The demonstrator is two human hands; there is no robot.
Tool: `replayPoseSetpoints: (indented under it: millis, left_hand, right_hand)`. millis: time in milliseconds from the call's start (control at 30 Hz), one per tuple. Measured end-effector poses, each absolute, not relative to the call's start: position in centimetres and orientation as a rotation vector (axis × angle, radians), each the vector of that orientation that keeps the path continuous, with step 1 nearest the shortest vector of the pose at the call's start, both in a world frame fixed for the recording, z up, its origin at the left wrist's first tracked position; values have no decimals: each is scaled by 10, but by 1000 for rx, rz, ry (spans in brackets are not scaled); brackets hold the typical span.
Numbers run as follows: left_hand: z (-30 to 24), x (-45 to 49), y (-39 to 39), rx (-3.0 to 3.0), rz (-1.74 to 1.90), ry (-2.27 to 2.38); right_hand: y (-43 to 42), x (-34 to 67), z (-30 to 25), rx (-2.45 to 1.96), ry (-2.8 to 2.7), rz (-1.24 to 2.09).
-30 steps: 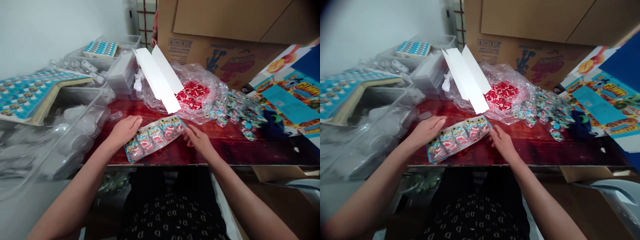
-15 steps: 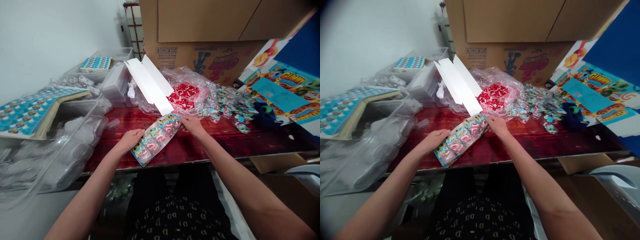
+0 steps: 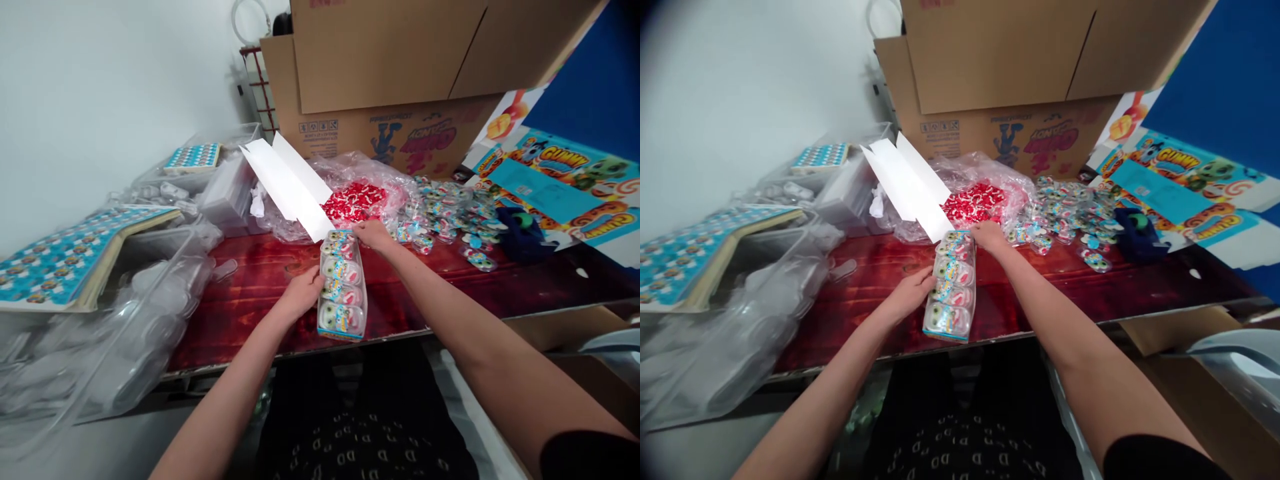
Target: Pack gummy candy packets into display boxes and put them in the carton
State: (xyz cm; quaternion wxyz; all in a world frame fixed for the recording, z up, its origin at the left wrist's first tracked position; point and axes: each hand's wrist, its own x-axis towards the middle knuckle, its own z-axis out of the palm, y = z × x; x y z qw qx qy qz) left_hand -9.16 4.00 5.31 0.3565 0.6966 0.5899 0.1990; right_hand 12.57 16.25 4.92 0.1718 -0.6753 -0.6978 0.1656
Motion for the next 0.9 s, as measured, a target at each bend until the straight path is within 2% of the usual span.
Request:
replayPoseSetpoints:
  millis: [133,267,400,500,900]
  left_hand:
    - [48,-71,29,1668,478,1476]
    - [47,-70,22,1791,519,1566]
    - [48,-75,38,1997,768,1546]
    - [43,-69,57,2131,771,1453]
    - [36,-55,63,2268,669,1338]
  right_hand:
    - [168,128,50,-1897,-2006,465]
    - [152,138,49,-1856,-2006,434]
    - [115,142,45,-1423,-1914,370]
    - [88,138,35,-1144,-1906,482]
    - [32,121,11,-1385,-1951,529]
